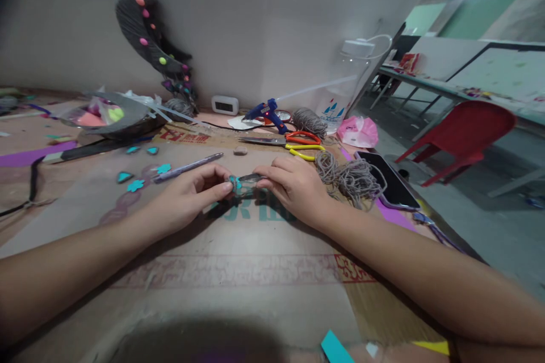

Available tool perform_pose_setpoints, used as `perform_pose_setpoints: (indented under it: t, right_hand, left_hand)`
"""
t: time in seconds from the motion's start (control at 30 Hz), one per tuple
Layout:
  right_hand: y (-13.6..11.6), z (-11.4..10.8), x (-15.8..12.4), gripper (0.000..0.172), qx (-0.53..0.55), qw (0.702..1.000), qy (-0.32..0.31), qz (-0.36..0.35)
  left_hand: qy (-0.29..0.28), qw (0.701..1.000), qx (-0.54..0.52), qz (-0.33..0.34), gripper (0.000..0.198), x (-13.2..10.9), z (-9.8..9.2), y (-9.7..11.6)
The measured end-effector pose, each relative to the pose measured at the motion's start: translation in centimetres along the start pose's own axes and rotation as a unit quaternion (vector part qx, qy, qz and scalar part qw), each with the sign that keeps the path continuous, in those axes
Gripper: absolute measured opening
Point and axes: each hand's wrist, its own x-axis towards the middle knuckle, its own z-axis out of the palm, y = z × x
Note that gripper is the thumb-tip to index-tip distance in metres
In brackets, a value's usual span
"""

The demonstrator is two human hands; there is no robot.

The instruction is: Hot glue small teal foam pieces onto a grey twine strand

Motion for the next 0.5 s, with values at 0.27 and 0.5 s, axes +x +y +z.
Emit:
perform_pose_setpoints:
  t: [0.27, 0.5]
  right_hand:
    - [-0.13, -0.22, 0.00, 0.035, 0.008, 1.000, 0.009, 0.004]
    - [-0.28, -0.39, 0.02, 0.038, -0.002, 1.000, 0.019, 0.007]
  left_hand:
    - [-0.001, 1.000, 0.000, -0.009, 0.019, 0.17, 0.07, -0.11]
    - [0.008, 1.000, -0.016, -0.019, 0.017, 0.07, 0.12, 0.27]
